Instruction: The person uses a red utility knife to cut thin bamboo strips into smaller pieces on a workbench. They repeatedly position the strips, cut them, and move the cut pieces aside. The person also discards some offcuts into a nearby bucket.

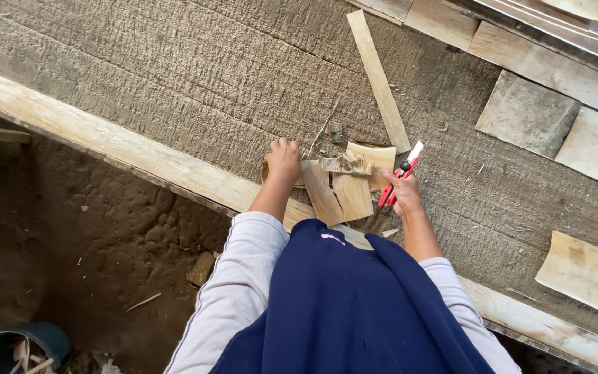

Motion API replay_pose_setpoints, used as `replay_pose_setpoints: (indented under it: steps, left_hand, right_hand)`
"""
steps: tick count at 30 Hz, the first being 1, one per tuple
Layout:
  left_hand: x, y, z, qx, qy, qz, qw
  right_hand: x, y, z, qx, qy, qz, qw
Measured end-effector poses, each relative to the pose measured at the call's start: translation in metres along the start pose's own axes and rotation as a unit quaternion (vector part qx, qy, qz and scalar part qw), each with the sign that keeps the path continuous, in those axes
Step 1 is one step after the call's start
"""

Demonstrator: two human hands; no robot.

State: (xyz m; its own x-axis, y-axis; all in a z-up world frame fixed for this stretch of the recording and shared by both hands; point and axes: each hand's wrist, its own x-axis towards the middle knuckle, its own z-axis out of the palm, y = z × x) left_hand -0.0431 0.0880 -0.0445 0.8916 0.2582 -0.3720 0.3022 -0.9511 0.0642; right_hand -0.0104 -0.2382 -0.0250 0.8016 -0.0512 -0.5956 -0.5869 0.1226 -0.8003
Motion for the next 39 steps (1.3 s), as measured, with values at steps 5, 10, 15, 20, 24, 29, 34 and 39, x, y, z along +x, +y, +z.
replay_pose_setpoints:
  steps: [5, 10, 15, 20, 24, 29, 34, 39]
  left_hand:
    - [-0.004, -0.001, -0.028, 0.03, -0.02, 0.03, 0.999]
    - [-0.036, 0.003, -0.115, -0.083, -0.143, -0.032, 0.986]
    - [0.009, -0.012, -0.086, -0.191, -0.033, -0.097, 0.976]
    - [-0.037, 0.061, -0.136, -0.424, -0.177, -0.076, 0.885]
    - [-0.023, 0.084, -0.082, -0.308, -0.128, -0.004, 0.943]
    - [0.002, 0.083, -0.075, -0.248, 0.002, -0.075, 0.966]
    - [0.013, 0.095, -0.068, -0.212, 0.054, -0.034, 0.975]
    - [0.041, 0.104, -0.031, -0.206, 0.079, -0.01, 0.975]
  right_hand:
    - [-0.017, -0.012, 0.011, -0.009, 0.019, -0.009, 1.0]
    - [0.011, 0.016, -0.004, -0.014, 0.032, -0.003, 0.999]
    - [0.003, 0.005, 0.004, -0.02, 0.041, -0.005, 0.999]
    - [0.013, 0.014, 0.002, -0.015, 0.039, -0.016, 0.999]
    - [-0.011, 0.004, 0.005, 0.018, 0.048, -0.026, 0.998]
    - [0.022, 0.039, -0.015, -0.015, 0.049, -0.047, 0.998]
    - [0.01, 0.019, 0.0, -0.07, 0.068, -0.06, 0.993]
    - [0.013, 0.019, -0.004, -0.059, 0.056, -0.045, 0.996]
